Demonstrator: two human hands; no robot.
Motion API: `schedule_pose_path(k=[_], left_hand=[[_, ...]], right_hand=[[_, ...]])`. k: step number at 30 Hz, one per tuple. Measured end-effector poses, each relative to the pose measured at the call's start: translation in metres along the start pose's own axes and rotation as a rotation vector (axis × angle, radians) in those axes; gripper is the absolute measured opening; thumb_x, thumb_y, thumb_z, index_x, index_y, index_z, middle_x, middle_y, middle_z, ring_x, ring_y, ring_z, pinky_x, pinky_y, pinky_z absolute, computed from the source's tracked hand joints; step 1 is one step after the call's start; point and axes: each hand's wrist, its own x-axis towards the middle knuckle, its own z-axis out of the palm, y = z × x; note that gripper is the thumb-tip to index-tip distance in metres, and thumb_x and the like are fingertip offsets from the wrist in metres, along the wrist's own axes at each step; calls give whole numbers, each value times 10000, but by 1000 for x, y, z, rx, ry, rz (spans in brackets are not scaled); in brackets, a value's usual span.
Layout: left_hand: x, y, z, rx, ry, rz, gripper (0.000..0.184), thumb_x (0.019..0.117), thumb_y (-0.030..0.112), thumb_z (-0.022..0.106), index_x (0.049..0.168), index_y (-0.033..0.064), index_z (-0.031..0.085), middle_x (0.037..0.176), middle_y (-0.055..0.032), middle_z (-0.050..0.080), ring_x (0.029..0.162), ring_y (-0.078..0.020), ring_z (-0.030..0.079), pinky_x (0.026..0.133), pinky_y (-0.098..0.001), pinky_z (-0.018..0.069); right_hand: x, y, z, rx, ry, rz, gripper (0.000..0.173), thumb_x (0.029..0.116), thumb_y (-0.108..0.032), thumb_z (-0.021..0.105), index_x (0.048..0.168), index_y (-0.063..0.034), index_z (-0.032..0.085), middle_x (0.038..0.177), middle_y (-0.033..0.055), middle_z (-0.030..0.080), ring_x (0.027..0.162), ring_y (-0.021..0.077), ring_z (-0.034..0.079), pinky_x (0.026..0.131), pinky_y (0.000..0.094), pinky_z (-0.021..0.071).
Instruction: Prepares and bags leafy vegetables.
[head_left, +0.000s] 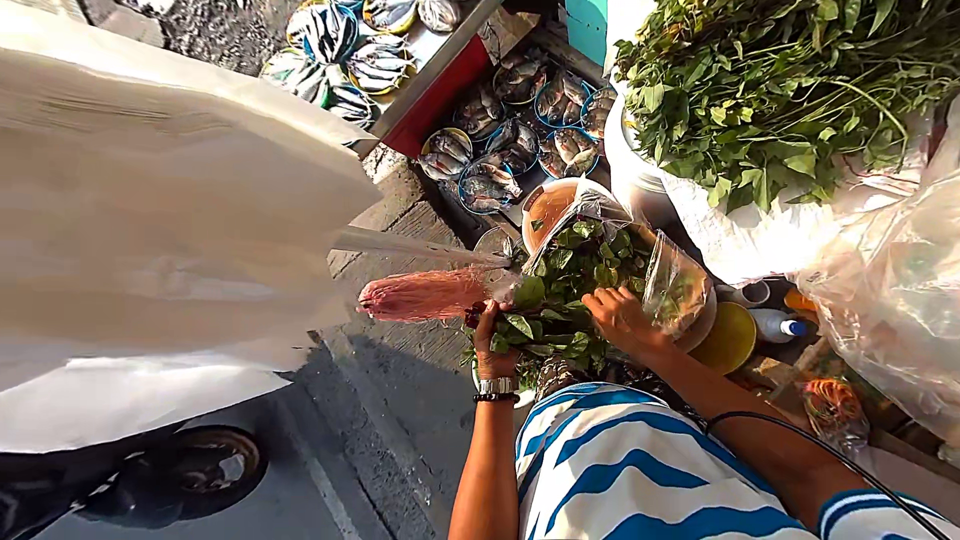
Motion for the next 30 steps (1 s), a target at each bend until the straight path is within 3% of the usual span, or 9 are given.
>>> schedule_pose_path(k=[6,12,14,15,17,19,23,26,30], left_hand=[[7,-10,-4,235,133,104,70,984,46,528,1013,62,590,798,-81,723,740,-179,723,712,-349,619],[21,-6,0,210,144,54,82,1007,116,543,1019,83,617,849,-77,720,772,-159,710,705,-326,608],[23,-1,2,150,111,-6,170,1023,179,528,968,90,661,849,-70,725,764,-147,709,693,-317,609],[23,2,4,112,79,-37,222,1037,209,506,946,99,676,849,-60,726,765,-138,710,692,-312,610],[23,4,4,4,5,-101,290,1054,263,470,916,125,685,845,-34,714,764,-121,702,687,-303,608],[26,4,2,-131,-40,-123,263,1036,272,509,918,126,692,835,-34,709,764,-132,707,691,-313,612],[32,4,-5,-221,11,-110,235,1021,266,552,881,128,681,777,-18,696,742,-143,716,687,-324,620],[33,9,-11,-168,87,-64,304,1051,235,486,834,109,658,730,-40,691,715,-166,720,698,-354,626],[33,21,-18,-29,195,-5,351,1065,190,434,787,100,629,689,-35,677,659,-154,706,651,-330,622]], right_hand=[[-1,-19,-43,374,-342,291,343,953,-103,544,1249,40,643,1158,244,691,1121,384,658,972,553,483],[13,9,-38,1366,-352,540,156,993,-52,486,1093,-7,597,682,-7,530,547,90,540,576,275,533],[14,22,-29,1218,-426,412,136,1008,-70,512,1108,-22,591,700,3,505,534,70,501,531,235,486],[16,31,-25,981,-448,300,178,1006,-89,558,1145,-7,633,837,61,610,673,96,574,644,260,509],[19,44,-17,510,-501,158,294,1010,-175,567,1231,-17,679,1143,184,704,1066,301,675,943,515,517],[17,49,-6,295,-467,47,360,1040,-254,537,1312,-58,666,1240,206,670,1179,397,630,961,614,478],[8,60,14,590,-467,-69,483,1042,-330,578,1393,1,599,1373,210,633,1307,320,589,1145,489,412],[18,85,11,523,-693,121,491,1018,-280,637,1408,10,568,1183,256,671,1080,361,647,1027,522,463],[49,107,15,383,-512,701,418,1044,-238,584,1352,43,589,1282,275,638,1223,404,610,1076,554,448]])
